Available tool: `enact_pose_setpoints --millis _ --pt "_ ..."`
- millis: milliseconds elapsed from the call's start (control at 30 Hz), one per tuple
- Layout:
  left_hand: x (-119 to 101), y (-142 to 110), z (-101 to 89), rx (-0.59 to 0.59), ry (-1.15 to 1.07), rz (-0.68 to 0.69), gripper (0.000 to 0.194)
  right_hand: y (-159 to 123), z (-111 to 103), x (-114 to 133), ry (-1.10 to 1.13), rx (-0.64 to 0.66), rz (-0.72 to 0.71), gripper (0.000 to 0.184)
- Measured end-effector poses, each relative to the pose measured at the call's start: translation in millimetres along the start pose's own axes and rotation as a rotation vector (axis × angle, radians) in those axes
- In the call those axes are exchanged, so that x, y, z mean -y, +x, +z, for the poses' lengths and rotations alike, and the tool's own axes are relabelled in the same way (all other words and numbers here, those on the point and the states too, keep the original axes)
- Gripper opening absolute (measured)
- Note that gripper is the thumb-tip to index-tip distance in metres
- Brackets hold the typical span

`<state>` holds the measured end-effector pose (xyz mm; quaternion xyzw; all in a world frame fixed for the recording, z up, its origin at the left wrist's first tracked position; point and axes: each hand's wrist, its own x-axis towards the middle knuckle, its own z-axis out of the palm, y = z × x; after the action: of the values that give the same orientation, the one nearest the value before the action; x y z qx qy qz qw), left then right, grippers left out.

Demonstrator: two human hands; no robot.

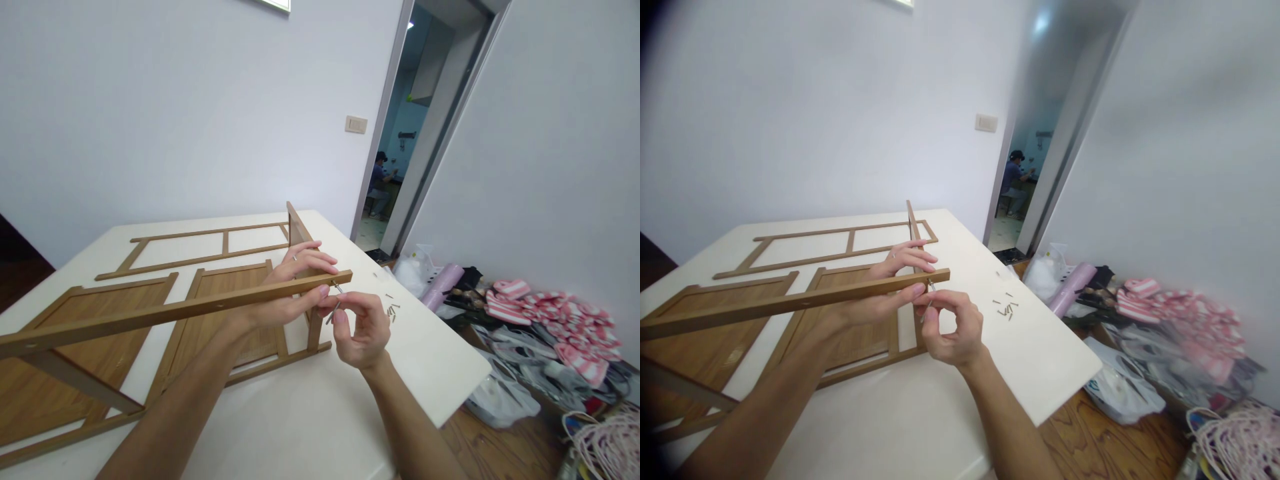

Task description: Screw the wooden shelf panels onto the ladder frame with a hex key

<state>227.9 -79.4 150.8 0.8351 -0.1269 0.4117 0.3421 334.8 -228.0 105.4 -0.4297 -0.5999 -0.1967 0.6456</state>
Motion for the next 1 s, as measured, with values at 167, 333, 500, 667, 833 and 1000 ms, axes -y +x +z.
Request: enact_pose_setpoints --millis 167,333,500,667,833,1000 --pt "-1.3 0.6 -3.0 0.011 -0.017 0.002 0.019 2.8 1.3 0.7 0.014 0.029 -0.034 0.042" --pt "-1.5 -0.9 -4.4 0.025 -0.075 -0.068 0.025 1.8 2.4 -1.8 -0.004 0.024 -0.053 0.044" --pt "0.1 -2.4 -1.4 0.001 -0.099 -0.082 0.028 -0.4 2.9 -4.0 -0.033 -0.001 -0.057 0.035" --pt "1.1 -2.5 -0.6 -0.009 -0.063 -0.062 0.029 0.2 3.5 -3.9 -0.076 -0.027 -0.070 0.032" --pt "0.5 -2.0 -3.8 0.011 -0.034 -0.064 0.028 5.9 1.6 -1.4 -0.198 -0.090 -0.131 0.023" --pt "1.2 -2.3 -4.4 0.016 -0.053 -0.043 0.034 13.5 1.5 2.4 -0.319 -0.123 -0.197 0.018"
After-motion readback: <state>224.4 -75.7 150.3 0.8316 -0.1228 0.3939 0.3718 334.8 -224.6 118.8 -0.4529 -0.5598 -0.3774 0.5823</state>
